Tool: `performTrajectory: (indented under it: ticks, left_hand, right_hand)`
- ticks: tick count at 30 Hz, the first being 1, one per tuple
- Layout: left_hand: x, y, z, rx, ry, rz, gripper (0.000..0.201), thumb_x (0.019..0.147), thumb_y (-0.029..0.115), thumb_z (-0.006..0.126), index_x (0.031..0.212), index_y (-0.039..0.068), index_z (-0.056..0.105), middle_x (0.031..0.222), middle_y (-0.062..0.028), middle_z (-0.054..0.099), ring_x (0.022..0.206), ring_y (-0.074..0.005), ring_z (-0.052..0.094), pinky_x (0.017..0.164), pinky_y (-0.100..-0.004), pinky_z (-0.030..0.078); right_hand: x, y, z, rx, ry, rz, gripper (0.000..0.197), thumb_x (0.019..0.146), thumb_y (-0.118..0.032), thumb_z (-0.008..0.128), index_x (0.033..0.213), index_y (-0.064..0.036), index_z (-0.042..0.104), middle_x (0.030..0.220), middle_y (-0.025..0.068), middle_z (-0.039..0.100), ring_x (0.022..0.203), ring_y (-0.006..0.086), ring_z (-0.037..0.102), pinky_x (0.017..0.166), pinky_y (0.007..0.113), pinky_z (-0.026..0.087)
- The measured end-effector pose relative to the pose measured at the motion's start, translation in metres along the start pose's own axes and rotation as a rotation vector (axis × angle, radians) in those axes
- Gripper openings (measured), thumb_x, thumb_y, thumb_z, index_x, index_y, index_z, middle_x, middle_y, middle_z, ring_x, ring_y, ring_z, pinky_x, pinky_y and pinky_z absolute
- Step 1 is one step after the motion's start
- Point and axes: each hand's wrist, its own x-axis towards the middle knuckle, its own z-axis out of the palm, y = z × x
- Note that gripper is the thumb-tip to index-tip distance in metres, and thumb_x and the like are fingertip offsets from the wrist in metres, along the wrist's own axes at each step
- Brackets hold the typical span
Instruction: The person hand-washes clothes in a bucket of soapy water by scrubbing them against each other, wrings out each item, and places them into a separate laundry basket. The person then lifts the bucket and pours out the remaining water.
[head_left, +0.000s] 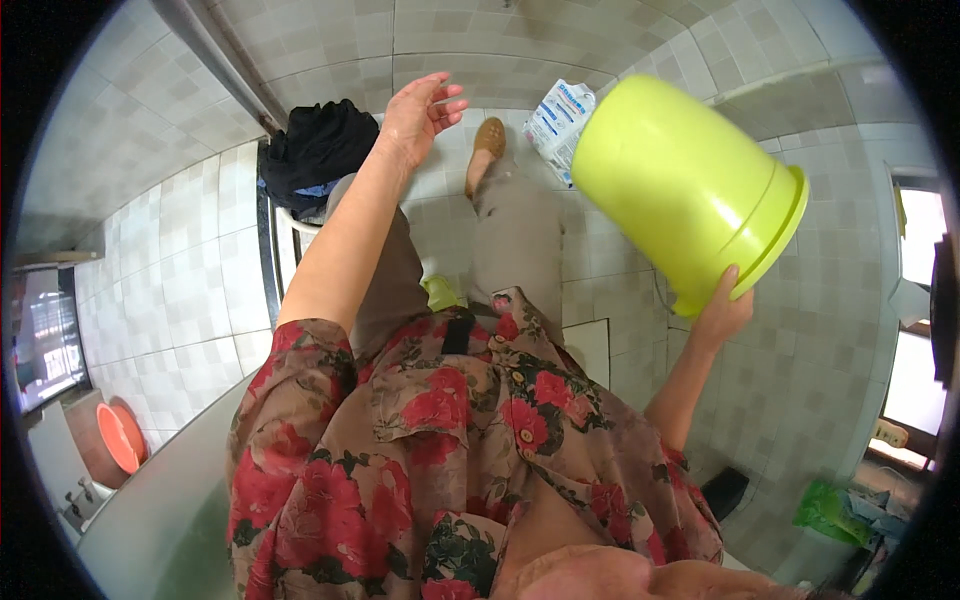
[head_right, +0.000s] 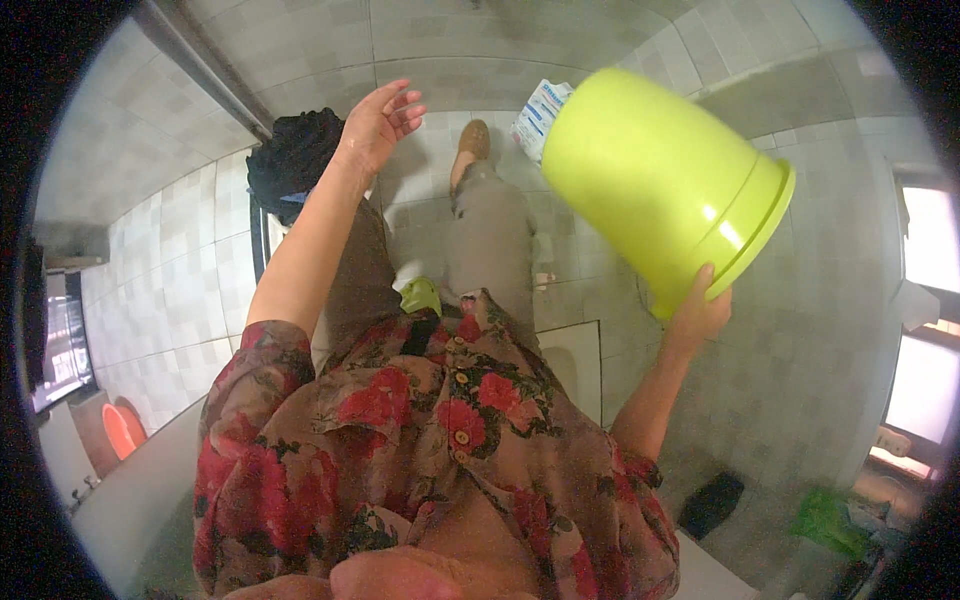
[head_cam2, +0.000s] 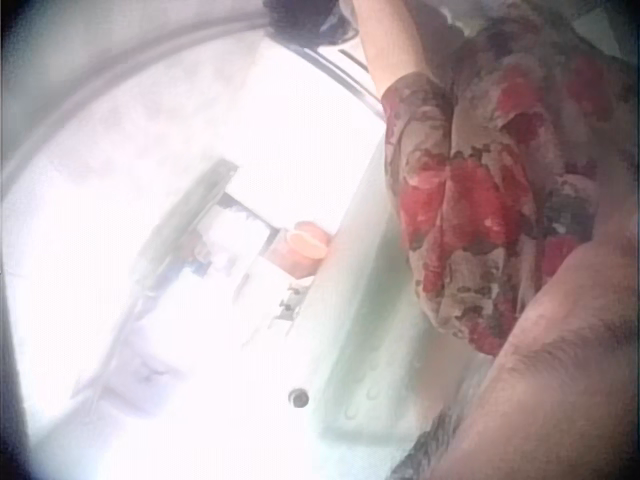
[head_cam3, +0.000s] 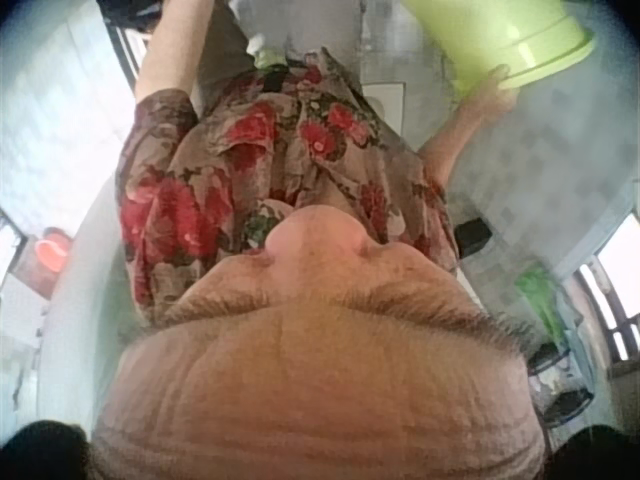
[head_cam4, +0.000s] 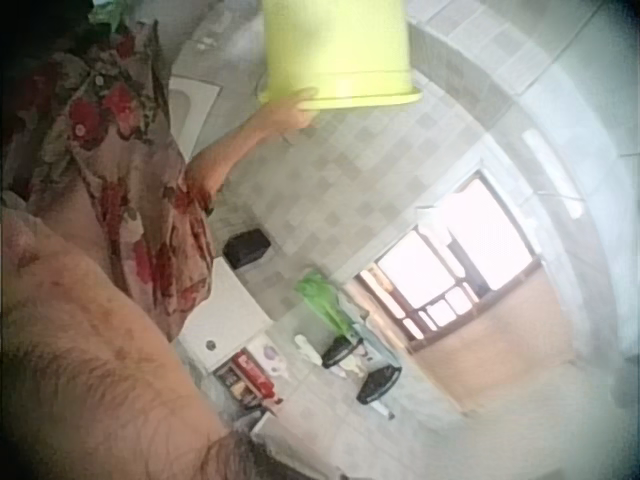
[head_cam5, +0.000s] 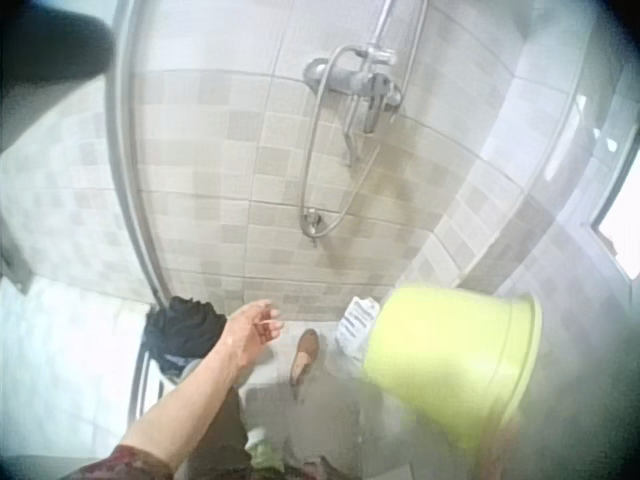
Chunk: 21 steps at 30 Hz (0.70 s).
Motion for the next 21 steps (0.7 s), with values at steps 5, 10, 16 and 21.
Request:
performTrajectory:
  ticks: [5, 10, 16, 21]
  left_hand:
    - [-0.005, 0.004, -0.007, -0.034, 0.044, 0.021, 0.028, 0.093, 0.021, 0.052, 0.114, 0.002, 0.052, 0.1, -0.0115, 0.061, 0.081, -0.0217, 0.063, 0.072, -0.0318, 0.053]
    - [0.0, -0.003, -0.017, -0.054, 0.01, 0.036, 0.03, 0.092, 0.022, 0.053, 0.115, 0.002, 0.052, 0.1, -0.0121, 0.061, 0.081, -0.0221, 0.063, 0.072, -0.0321, 0.053]
    - [0.007, -0.013, -0.032, -0.058, 0.096, 0.067, 0.035, 0.092, 0.022, 0.052, 0.119, 0.001, 0.05, 0.104, -0.0132, 0.061, 0.083, -0.0229, 0.063, 0.074, -0.0328, 0.053]
    - [0.013, -0.021, -0.033, -0.081, 0.128, 0.067, 0.035, 0.093, 0.023, 0.052, 0.12, 0.001, 0.05, 0.104, -0.0133, 0.06, 0.083, -0.0244, 0.062, 0.074, -0.0333, 0.051]
  right_hand:
    - [0.03, -0.052, 0.033, 0.135, 0.041, -0.12, 0.031, 0.093, -0.022, 0.056, 0.104, 0.0073, 0.06, 0.092, 0.0122, 0.065, 0.079, 0.0182, 0.061, 0.069, 0.033, 0.05]
    - [0.028, -0.081, 0.058, 0.232, -0.063, -0.085, 0.032, 0.092, -0.023, 0.057, 0.102, 0.0075, 0.061, 0.09, 0.0124, 0.066, 0.077, 0.0169, 0.062, 0.068, 0.033, 0.051]
    - [0.027, -0.048, 0.102, 0.285, -0.225, -0.134, 0.031, 0.092, -0.026, 0.058, 0.099, 0.0042, 0.063, 0.086, 0.0082, 0.067, 0.073, 0.0143, 0.06, 0.065, 0.031, 0.05]
    - [0.021, -0.022, 0.144, 0.119, -0.319, -0.264, 0.032, 0.088, -0.031, 0.062, 0.094, 0.0003, 0.064, 0.075, 0.0138, 0.065, 0.066, 0.0226, 0.062, 0.06, 0.037, 0.048]
